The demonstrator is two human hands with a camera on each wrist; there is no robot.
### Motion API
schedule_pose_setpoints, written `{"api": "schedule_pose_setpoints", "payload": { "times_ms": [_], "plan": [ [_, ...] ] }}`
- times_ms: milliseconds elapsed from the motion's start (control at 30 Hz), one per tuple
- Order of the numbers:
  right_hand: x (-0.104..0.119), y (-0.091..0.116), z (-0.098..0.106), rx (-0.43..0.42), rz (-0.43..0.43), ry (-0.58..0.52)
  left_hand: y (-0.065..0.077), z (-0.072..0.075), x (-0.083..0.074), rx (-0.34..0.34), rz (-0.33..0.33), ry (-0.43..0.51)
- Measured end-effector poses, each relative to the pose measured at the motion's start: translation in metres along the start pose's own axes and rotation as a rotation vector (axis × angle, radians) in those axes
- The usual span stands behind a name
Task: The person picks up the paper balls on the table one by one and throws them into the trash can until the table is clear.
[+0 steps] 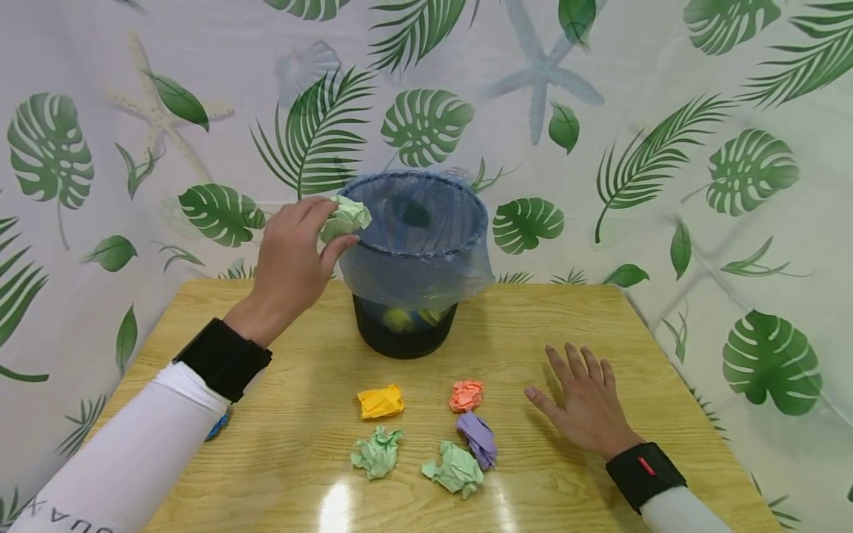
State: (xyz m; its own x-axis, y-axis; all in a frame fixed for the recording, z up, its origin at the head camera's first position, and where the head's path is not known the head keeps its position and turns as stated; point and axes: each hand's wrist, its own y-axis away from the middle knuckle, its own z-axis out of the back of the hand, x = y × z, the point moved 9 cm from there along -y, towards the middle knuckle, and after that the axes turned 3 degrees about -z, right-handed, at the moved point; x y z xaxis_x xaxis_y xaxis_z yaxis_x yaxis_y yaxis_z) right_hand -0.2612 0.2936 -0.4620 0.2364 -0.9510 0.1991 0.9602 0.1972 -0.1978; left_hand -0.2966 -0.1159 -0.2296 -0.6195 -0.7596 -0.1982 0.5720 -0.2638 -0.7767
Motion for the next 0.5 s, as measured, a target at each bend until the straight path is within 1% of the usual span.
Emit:
{"api": "schedule_pose_setpoints", "payload": {
  "times_ms": [100,233,367,500],
  "plan": [
    [0.000,0.000,0.001,-0.006,0.001,0.000,-0.010,-0.002,-0.002,-0.004,-0.001,-0.002],
    [0.001,0.001,0.002,-0.019,0.007,0.002,-0.021,-0.008,-0.002,0.016,0.022,0.006],
    [0.001,0.001,0.004,-0.023,0.008,0.005,-0.028,-0.019,-0.004,0.068,0.056,0.009],
    [0.001,0.002,0.004,-0.010,0.000,0.002,-0.032,-0.031,-0.006,0.114,0.089,0.010]
  ]
}}
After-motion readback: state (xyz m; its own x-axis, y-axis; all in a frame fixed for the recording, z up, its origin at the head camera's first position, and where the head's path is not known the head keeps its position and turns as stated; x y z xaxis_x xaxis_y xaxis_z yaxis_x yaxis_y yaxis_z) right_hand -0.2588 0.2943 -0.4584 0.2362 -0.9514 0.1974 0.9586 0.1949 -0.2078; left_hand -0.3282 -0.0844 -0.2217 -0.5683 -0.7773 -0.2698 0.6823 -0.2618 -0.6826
